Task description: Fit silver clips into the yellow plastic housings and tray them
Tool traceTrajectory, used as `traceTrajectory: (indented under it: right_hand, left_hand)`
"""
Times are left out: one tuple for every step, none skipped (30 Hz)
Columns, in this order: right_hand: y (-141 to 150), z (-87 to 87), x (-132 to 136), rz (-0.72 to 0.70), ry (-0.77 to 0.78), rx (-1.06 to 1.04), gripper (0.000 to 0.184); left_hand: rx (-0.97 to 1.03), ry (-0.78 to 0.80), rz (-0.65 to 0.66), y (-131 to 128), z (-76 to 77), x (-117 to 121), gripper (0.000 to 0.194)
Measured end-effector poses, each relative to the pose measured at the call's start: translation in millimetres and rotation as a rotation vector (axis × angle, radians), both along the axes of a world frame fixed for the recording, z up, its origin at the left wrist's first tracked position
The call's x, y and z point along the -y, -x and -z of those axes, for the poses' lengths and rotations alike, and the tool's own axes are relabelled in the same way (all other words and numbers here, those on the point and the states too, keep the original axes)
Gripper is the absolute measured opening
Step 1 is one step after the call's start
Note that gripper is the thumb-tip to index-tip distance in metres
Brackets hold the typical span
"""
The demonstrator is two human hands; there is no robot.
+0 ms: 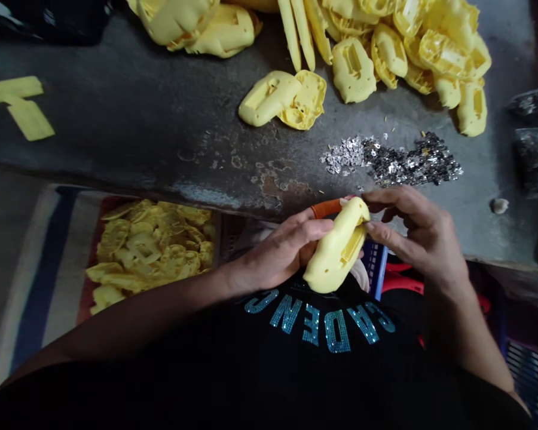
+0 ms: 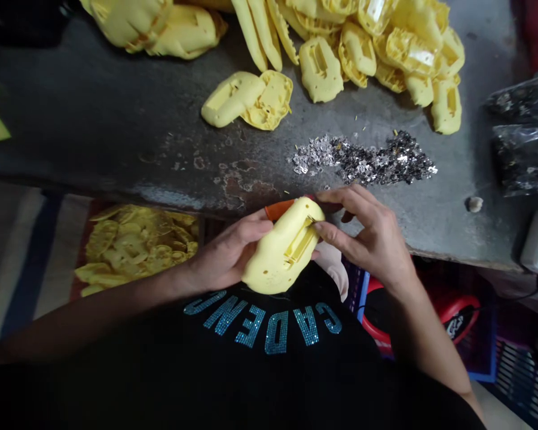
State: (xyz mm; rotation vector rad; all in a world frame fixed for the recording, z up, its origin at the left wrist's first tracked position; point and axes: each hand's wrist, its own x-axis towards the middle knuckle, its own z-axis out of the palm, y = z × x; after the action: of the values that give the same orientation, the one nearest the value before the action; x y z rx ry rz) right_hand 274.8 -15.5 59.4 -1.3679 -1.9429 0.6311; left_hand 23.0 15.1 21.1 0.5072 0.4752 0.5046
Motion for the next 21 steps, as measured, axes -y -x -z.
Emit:
traceTrajectory:
  right_hand:
    - [-2,-2.5,-4,-0.043,0.053,0.0,0.026]
    - [-3,-4.1,-6,-0.072,0.086,-0.002,0.023]
    - [-3,-4.4,-8,-0.083,0.097,-0.012,0.021]
    - [-2,-3.4,-8,-0.08,0.089,-0.034,0.021]
    - [-1,-1.3,-8,-0.069,0.066,-0.064,0.021]
    - [1,1.7,-6,-0.053,0.039,-0.096,0.021]
    - [3,5.4,-4,-0.038,0.014,-0.125,0.021]
    - [5,9.4,-1,-0.025,-0.01,-0.144,0.021]
    - [7,13.3,2,-0.01,-0.036,-0.155,0.022]
    - [7,17.1,5,0.007,-0.06,-0.158,0.023]
    - [8,20.6,9,0.021,-0.084,-0.157,0.024]
    - [8,23.9,12,0.033,-0.103,-0.157,0.026]
    - [7,27.0,14,0.046,-0.114,-0.163,0.027]
    - [7,29.9,17,0.057,-0.112,-0.179,0.027]
    - [7,32.7,19,0.067,-0.089,-0.211,0.026]
    - [7,35.5,20,0.08,-0.045,-0.262,0.025]
    - [9,38.2,21,0.097,0.012,-0.337,0.023]
    - [12,40.8,21,0.125,0.088,-0.431,0.021]
    - [15,43.3,21,0.157,0.175,-0.537,0.02]
    - [20,45.6,20,0.186,0.267,-0.648,0.022]
    - [26,47.6,19,0.205,0.355,-0.752,0.025]
  left_hand:
    - [-0.043,-0.057,-0.024,2,-2.1,2,0.078]
    - [-0.078,-0.116,-0.034,5,-4.3,3,0.079]
    - [-0.102,-0.179,-0.03,9,-6.5,4,0.08]
    - [-0.118,-0.244,-0.015,13,-8.6,5,0.08]
    - [-0.133,-0.303,0.001,18,-10.4,6,0.08]
    - [-0.153,-0.354,0.03,22,-11.9,7,0.08]
    - [-0.177,-0.396,0.06,26,-12.9,7,0.079]
    - [-0.199,-0.428,0.086,29,-13.5,7,0.079]
    - [-0.221,-0.452,0.105,32,-13.8,8,0.079]
    - [-0.245,-0.468,0.112,33,-13.8,8,0.078]
    - [-0.267,-0.488,0.107,33,-13.5,8,0.077]
    - [-0.29,-0.508,0.09,33,-13.0,8,0.074]
    - [-0.307,-0.527,0.067,33,-12.3,8,0.071]
    - [-0.315,-0.543,0.064,33,-11.4,7,0.068]
    - [-0.309,-0.558,0.08,34,-10.1,6,0.067]
    - [-0.293,-0.572,0.097,35,-8.5,5,0.066]
    - [-0.26,-0.59,0.11,38,-6.5,2,0.067]
    - [-0.224,-0.619,0.121,41,-3.8,0,0.066]
    - [-0.2,-0.669,0.117,44,-0.5,-3,0.066]
    - [-0.192,-0.734,0.078,46,3.4,-7,0.064]
    - [-0.194,-0.797,0.02,48,7.9,-10,0.064]
